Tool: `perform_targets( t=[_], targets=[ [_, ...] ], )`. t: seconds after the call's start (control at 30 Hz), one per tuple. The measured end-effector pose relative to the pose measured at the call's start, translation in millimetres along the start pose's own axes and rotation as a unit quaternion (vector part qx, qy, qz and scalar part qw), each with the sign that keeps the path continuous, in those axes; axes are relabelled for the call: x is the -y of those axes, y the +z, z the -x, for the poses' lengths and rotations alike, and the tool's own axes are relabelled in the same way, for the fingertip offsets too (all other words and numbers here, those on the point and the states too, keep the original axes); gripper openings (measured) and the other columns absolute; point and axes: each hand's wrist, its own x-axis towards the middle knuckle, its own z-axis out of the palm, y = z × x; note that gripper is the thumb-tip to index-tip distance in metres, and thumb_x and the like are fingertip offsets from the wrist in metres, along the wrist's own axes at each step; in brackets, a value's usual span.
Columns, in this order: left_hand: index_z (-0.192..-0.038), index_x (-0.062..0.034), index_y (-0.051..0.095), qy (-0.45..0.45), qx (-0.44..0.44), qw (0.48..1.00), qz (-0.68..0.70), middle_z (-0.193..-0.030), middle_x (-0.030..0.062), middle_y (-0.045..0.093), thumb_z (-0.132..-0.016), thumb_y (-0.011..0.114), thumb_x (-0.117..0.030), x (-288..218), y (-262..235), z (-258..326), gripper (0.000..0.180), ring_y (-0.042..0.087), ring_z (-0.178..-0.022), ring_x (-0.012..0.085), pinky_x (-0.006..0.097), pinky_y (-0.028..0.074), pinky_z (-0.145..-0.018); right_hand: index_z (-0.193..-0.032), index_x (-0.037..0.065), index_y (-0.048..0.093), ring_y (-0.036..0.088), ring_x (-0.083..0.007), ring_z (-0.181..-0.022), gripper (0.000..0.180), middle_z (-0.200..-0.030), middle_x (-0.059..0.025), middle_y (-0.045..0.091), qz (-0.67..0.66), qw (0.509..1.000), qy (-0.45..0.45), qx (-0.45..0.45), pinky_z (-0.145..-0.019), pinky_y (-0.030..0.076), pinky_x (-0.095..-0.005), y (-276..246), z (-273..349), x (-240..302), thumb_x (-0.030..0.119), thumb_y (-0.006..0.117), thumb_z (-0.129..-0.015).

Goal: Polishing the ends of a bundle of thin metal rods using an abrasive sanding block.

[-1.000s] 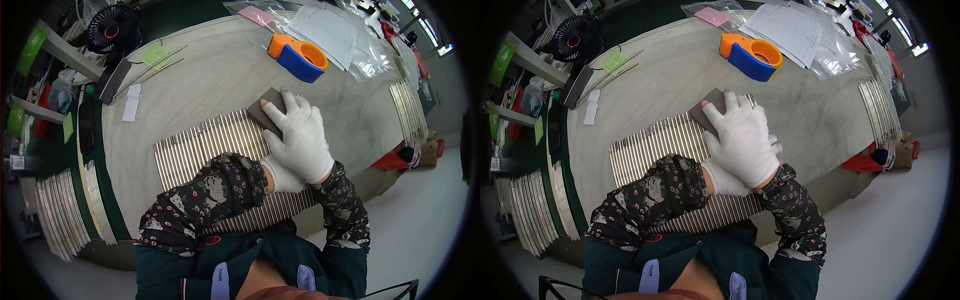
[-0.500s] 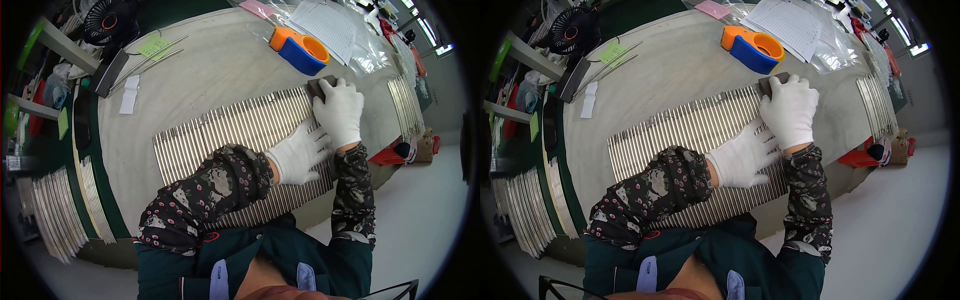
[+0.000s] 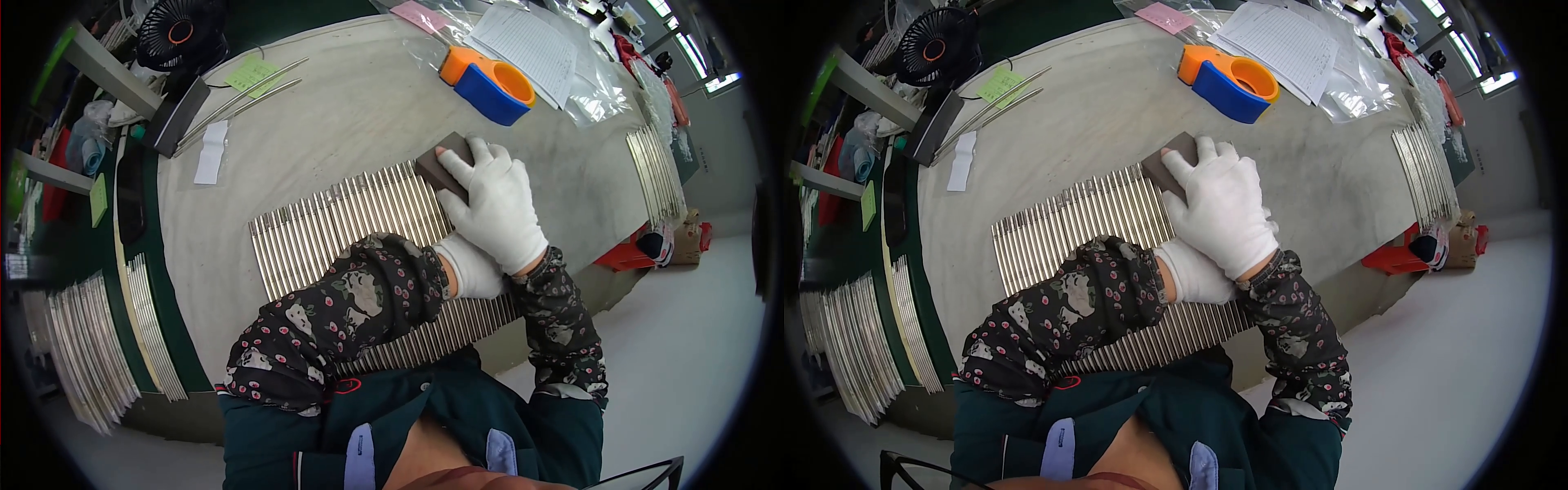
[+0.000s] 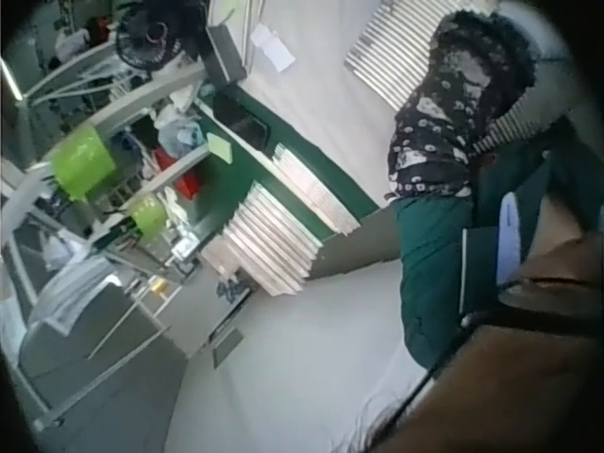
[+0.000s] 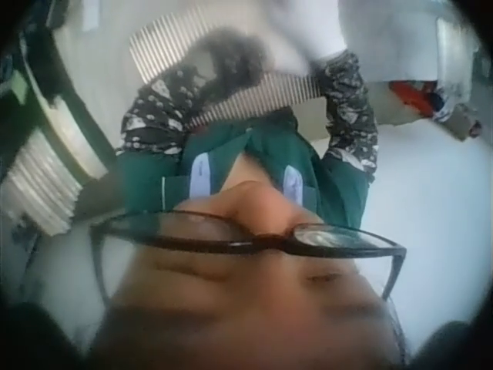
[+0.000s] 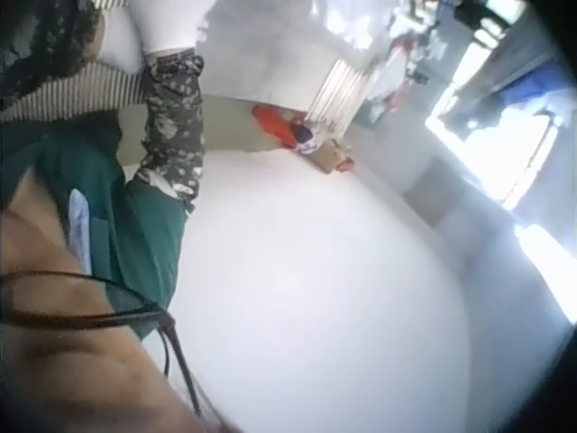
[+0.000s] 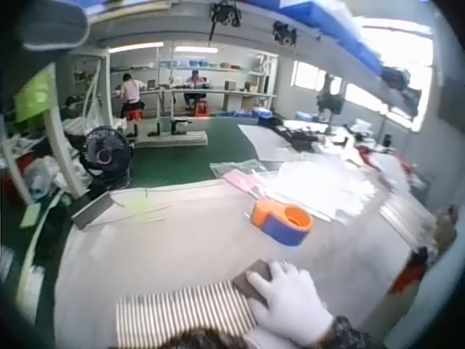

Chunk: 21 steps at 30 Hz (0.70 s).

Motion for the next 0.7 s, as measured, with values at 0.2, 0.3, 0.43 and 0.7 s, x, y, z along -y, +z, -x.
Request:
perform_targets(
  t=[0.2,0.3,0.43,0.7],
  targets=[
    [-0.108,-0.0020,0.065,0.053,0.035,0.976,-0.209,-0.110,0.0188,0.062,-0.080,0.056,-0.041,-12,-21,-9,0.048,0.053,-0.112,0.0380,0.047,0.033,-0.106,-0.104,0.012,0.068,0.059,-0.0321,-0.088,0.033,-0.099,-0.0163,0.062,0.086,0.989,0.103,-0.053,-0.074,0.047,-0.0431,-2,3,-40,0.027,0.063,-0.075],
    [-0.104,-0.0041,0.067,-0.047,0.089,0.991,-0.085,-0.107,0.0179,0.064,-0.081,0.055,-0.043,-8,-12,-1,0.046,0.055,-0.109,0.0348,0.043,0.037,-0.103,-0.109,0.013,0.067,0.059,-0.0326,-0.089,0.038,-0.100,-0.0161,0.061,0.017,0.999,-0.011,-0.034,-0.075,0.047,-0.0428,8,5,-9,0.027,0.064,-0.074],
    [-0.124,-0.0091,0.058,0.048,0.097,0.968,-0.225,-0.132,0.0124,0.050,-0.084,0.053,-0.052,-14,-20,-12,0.059,0.035,-0.131,0.0284,0.054,0.014,-0.113,-0.110,0.014,0.069,0.059,-0.0323,-0.089,0.038,-0.099,-0.0160,0.062,0.168,0.977,0.132,-0.022,-0.073,0.048,-0.0420,-8,13,-54,0.027,0.064,-0.074],
    [-0.129,-0.0094,0.053,0.075,0.080,0.965,-0.236,-0.132,0.0153,0.047,-0.082,0.059,-0.052,-17,-50,14,0.064,0.037,-0.129,0.0304,0.052,0.018,-0.113,-0.114,0.011,0.067,0.059,-0.0350,-0.093,0.042,-0.108,-0.0186,0.062,0.057,0.993,0.084,-0.065,-0.079,0.048,-0.0455,-9,17,-41,0.025,0.065,-0.074]
  ],
)
